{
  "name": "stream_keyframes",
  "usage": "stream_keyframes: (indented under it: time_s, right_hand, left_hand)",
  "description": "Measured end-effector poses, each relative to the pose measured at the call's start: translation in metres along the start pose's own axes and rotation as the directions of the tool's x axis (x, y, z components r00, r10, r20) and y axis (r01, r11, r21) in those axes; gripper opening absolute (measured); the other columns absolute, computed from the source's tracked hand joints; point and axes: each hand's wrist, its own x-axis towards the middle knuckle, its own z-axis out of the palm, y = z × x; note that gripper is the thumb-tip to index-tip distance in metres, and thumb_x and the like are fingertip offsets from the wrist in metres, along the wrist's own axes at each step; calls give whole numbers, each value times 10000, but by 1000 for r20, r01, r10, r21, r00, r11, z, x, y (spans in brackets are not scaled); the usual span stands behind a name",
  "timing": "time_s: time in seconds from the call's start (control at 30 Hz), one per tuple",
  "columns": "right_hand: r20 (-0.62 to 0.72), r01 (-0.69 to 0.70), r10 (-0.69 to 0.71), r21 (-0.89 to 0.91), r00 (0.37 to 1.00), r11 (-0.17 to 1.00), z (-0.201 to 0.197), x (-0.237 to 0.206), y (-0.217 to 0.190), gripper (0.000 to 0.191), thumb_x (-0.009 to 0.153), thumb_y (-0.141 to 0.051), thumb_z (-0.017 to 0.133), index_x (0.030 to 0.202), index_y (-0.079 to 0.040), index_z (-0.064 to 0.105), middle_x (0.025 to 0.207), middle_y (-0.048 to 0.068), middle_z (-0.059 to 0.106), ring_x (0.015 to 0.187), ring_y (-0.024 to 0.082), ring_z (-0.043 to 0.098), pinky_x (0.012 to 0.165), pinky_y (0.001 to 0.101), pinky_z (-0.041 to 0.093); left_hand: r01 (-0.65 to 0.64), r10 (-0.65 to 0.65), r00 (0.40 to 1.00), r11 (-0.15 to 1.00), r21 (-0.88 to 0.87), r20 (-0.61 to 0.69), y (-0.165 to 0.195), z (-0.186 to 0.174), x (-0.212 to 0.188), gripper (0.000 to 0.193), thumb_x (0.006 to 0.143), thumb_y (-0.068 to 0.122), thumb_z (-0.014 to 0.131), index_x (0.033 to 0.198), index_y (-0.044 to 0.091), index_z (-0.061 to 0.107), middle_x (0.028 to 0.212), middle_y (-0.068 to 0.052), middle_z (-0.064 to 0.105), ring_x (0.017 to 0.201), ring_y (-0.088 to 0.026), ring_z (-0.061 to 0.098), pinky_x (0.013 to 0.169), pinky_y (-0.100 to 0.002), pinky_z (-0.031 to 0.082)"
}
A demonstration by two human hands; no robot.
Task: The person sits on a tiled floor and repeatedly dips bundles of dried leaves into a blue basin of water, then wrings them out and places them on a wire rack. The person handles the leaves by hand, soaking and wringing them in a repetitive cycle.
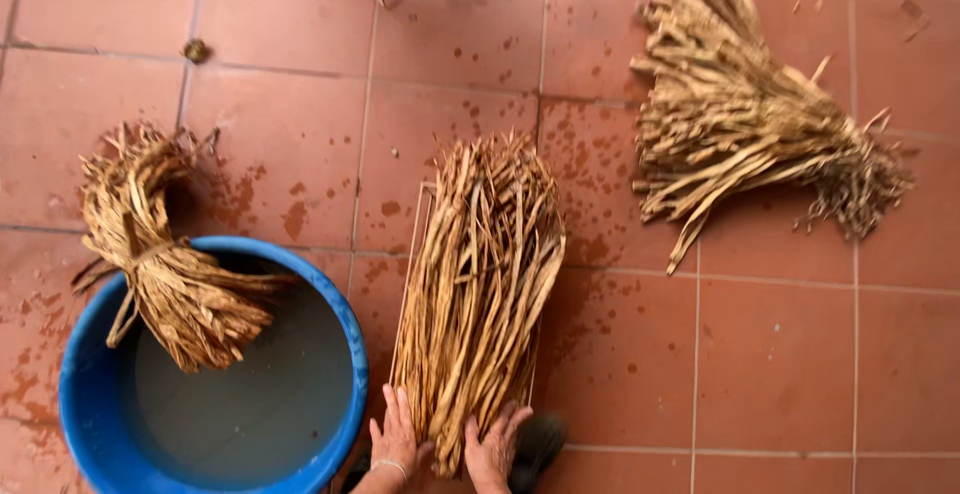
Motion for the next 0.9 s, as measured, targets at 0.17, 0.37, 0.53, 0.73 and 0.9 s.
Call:
stream_keyframes:
  time_s: [0.17,0.37,0.53,0.73,0.9]
  right_hand:
    - [-26,74,-70,230,997,970,-20,16,0,1024,888,-598,632,1612,-155,59,1691,170,-158,1540,383,184,1190,473,377]
    - [339,-461,314,599,887,654,-54,43,13,892,953,-559,548,1647,-189,127,1730,36,56,1578,292,157,1265,499,260]
    - [432,-516,295,603,853,609,-76,71,3,914,969,-600,563,1641,-128,162,1723,85,189,1575,280,205,1286,475,206]
    - [268,-238,75,649,960,723,-162,143,-35,1001,867,-728,497,1635,-196,139,1719,92,141,1558,316,218,1243,616,219]
    - [212,-109,-18,572,977,813,-253,218,-126,994,876,-799,343,1628,-172,171,1708,130,140,1559,329,211,1228,642,195]
  left_hand:
    - [-237,158,966,853,-464,-203,-16,-2,-5,1321,663,233,892,1619,155,-17,1694,-176,-111,1563,-327,59,1190,-484,263]
    - [135,-268,958,95,-986,105,-4,-19,13,1138,755,234,696,1672,232,22,1704,-125,137,1527,-268,241,1170,-392,276]
    - [25,-315,949,111,-994,-11,50,-16,34,847,899,376,684,1594,95,290,1516,-167,469,1370,-266,453,1096,-355,380]
    - [-35,-312,949,-12,-999,-30,140,-64,77,748,887,384,686,1519,107,397,1405,-126,594,1247,-210,560,1018,-334,453]
    - [171,-313,929,-111,-979,197,213,-164,130,742,962,505,485,1577,130,306,1529,-158,467,1327,-299,510,1017,-490,477]
